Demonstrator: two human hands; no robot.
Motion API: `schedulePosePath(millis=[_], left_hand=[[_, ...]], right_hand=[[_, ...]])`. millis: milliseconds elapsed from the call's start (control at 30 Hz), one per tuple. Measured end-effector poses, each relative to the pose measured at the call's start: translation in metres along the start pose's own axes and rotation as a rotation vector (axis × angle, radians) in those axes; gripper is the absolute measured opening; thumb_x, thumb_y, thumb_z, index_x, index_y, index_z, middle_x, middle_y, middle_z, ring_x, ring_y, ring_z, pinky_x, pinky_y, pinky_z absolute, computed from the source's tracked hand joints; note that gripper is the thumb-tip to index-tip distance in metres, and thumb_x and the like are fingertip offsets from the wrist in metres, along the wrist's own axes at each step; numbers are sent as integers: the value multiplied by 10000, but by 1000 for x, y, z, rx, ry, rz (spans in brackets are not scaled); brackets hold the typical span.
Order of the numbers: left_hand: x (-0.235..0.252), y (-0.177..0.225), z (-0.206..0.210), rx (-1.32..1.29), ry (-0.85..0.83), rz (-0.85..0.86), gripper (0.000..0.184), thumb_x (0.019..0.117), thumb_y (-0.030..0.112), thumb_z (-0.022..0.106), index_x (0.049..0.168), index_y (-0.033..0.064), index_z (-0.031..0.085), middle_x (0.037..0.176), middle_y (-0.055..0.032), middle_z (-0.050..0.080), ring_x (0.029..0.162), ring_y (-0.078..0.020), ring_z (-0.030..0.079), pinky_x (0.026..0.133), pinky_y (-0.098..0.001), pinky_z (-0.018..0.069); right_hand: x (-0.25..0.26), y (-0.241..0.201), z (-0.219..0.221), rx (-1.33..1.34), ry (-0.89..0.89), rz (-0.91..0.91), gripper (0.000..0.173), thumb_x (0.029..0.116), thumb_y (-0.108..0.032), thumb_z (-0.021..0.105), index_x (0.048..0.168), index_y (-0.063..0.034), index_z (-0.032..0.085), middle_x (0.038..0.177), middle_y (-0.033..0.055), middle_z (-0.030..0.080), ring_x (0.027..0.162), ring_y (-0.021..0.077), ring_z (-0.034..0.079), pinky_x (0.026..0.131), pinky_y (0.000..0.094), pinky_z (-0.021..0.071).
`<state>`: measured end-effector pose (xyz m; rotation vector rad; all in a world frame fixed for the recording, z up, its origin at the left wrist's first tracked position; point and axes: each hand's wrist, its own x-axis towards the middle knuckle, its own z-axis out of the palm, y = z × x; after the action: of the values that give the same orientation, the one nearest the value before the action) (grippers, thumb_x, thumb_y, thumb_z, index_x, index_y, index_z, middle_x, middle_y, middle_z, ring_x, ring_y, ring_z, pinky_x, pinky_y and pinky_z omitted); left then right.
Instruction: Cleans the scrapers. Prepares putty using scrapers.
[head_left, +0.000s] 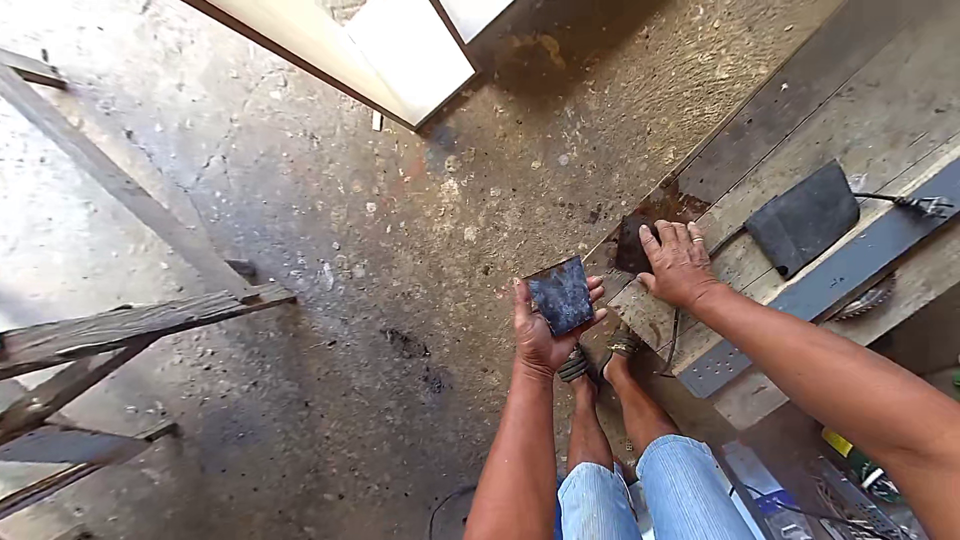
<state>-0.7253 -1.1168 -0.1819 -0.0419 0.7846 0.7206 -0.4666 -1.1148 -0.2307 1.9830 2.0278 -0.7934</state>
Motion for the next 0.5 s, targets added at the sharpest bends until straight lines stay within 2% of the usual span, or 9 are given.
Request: schedulePosePath(millis=[67,133,167,233,267,300,400,467,500], left_hand=[[1,-5,-1,-17,-25,48,977,844,890,345,1468,155,502,1346,-225,617,1213,-407,620,996,-598,514],[-2,-7,-2,-20,-35,100,954,786,881,507,1407,159,559,1253,-195,667,1114,-375,672,949,-579,549],[-4,-6,-2,-26,-30,115,941,753,863,584,1362,145,586,1205,-185,680,1069,-363,685,931,-576,557],[-9,-2,-3,-31,-45,121,937,717,823,672,1327,115,603,1167,-183,684,1036,-352,690,930,-571,557],[-12,-1,-3,-25,-48,118,935,700,804,706,1314,105,615,1164,-186,688,1036,-351,694,929,-562,562],[-16,0,-4,-5,-48,113,935,690,796,722,1309,104,620,1168,-184,688,1042,-346,694,931,-551,565],[-27,1,-5,25,13,102,950,655,778,764,1305,103,608,1171,-185,688,1064,-350,690,942,-552,562],[-34,-1,-3,6,7,101,939,657,770,769,1298,99,622,1169,-190,695,1039,-338,700,912,-513,581],[-39,-3,-2,16,-23,107,934,677,792,734,1307,110,627,1185,-187,693,996,-310,706,863,-459,594]], right_hand=[[1,-1,-5,-51,-19,-22,844,833,-300,795,1531,-21,411,1393,321,517,1293,508,504,1118,679,324],[2,-5,-11,-53,-49,41,874,804,-263,805,1533,-14,393,1354,295,542,1280,478,511,1075,631,382],[4,-7,-14,-32,-52,92,909,770,-264,835,1525,-6,398,1376,292,526,1308,479,485,1069,639,380],[13,-3,-21,14,-59,172,1059,711,-308,910,1558,-11,349,1523,287,414,1436,483,364,1137,674,307],[17,0,-23,16,-65,188,1118,680,-343,935,1566,-15,335,1531,276,406,1436,480,361,1138,672,311],[22,2,-24,8,-71,193,1123,653,-370,947,1542,-9,364,1490,269,437,1402,480,392,1116,665,338],[28,2,-28,-3,-90,223,953,605,-393,958,1347,13,520,1357,277,500,1304,487,457,1016,651,413],[22,1,-30,53,-38,188,857,634,-302,949,1306,30,533,1333,303,504,1268,514,488,975,668,456],[15,1,-29,88,1,139,837,657,-236,936,1334,24,518,1337,313,509,1246,528,514,952,682,481]])
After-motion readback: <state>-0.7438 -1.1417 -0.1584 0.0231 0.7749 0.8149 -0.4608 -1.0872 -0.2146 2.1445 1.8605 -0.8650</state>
